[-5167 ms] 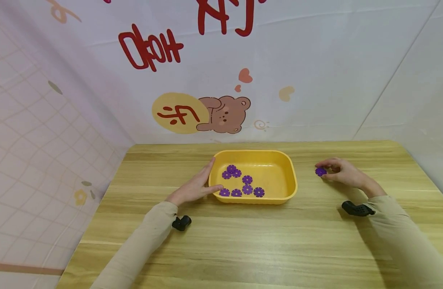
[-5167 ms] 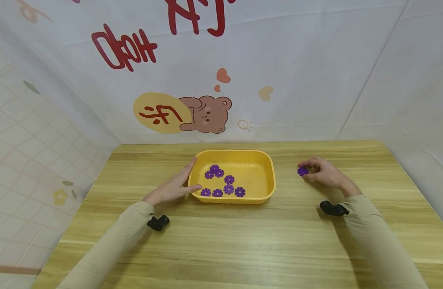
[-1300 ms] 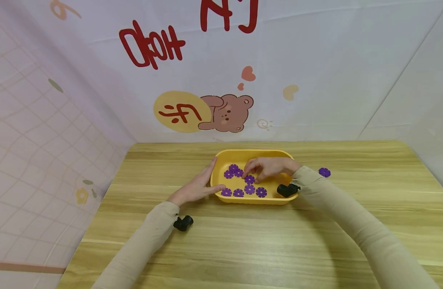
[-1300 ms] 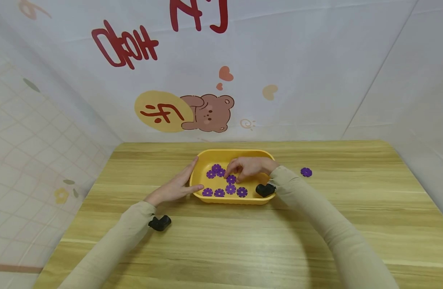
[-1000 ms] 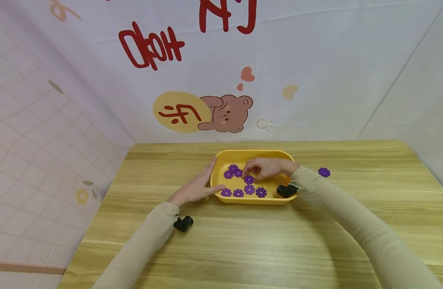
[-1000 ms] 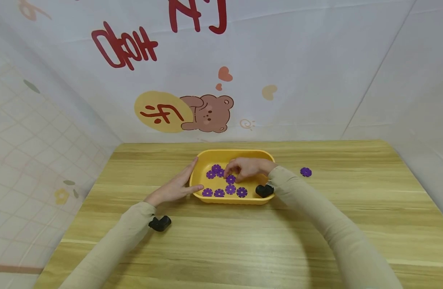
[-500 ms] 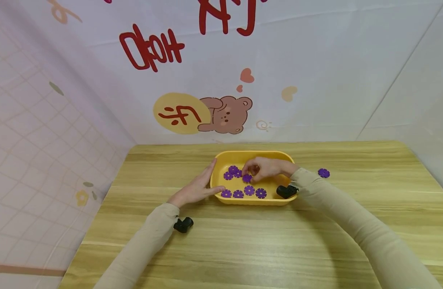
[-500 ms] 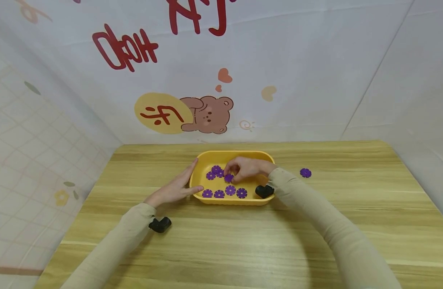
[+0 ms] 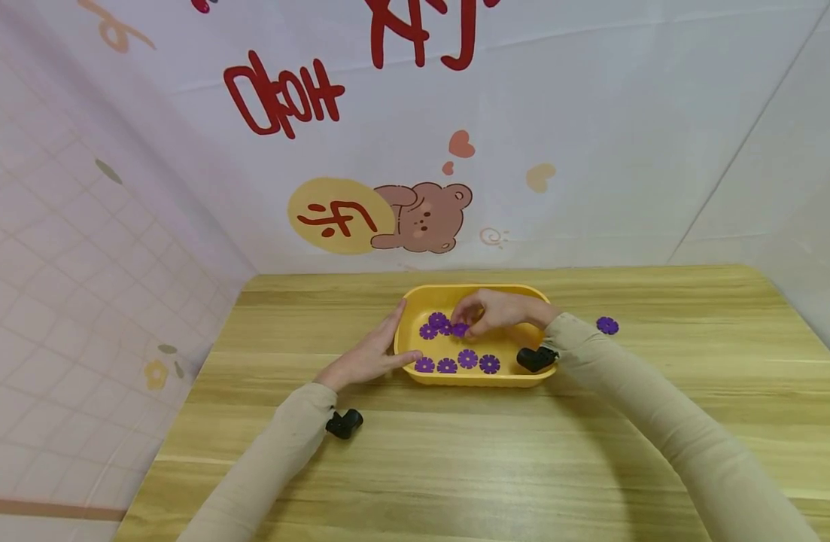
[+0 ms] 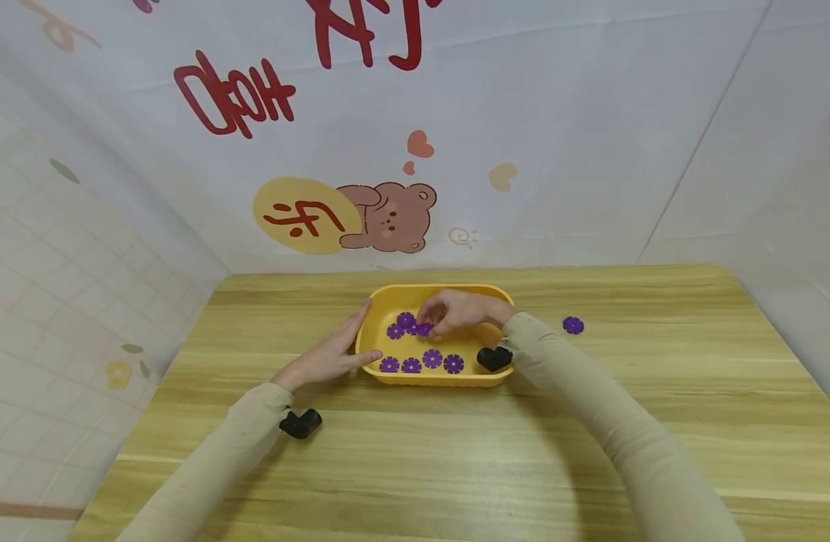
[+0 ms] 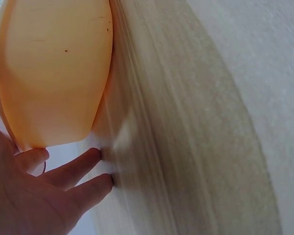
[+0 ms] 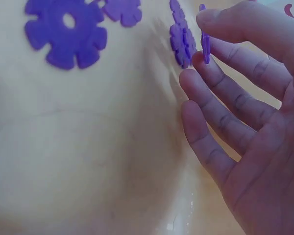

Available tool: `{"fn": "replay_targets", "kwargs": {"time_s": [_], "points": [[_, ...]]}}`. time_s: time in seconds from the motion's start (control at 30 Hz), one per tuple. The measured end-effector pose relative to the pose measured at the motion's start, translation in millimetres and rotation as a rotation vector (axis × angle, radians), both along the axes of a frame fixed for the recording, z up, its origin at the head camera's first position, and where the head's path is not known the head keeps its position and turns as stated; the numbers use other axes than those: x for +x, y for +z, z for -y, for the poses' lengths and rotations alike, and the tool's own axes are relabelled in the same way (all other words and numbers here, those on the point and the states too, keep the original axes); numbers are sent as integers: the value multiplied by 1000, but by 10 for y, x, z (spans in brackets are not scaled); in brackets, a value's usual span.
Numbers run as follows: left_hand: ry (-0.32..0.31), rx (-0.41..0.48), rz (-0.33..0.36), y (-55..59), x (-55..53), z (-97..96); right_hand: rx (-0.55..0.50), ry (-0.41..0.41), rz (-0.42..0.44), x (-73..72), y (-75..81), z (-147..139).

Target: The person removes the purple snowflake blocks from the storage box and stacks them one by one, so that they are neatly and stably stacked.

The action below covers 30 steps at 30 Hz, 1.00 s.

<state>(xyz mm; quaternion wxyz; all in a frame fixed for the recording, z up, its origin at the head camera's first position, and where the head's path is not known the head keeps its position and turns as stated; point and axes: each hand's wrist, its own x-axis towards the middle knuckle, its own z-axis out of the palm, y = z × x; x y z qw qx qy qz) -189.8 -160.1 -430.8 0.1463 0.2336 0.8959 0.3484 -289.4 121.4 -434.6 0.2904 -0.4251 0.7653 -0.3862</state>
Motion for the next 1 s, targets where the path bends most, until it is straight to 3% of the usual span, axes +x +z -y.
{"fn": "replay_targets", "kwargs": {"time_s": [0.33,0.57,1.0], "points": [[9,2,12,-11,-6,10,-3,-13,-24,70,199,24],[11,1,13,8,5,6,-35,-17,-35,92,430,-21],[8,-8,3,5,10,-1,-1,-56,-61,165,700,-111]]}}
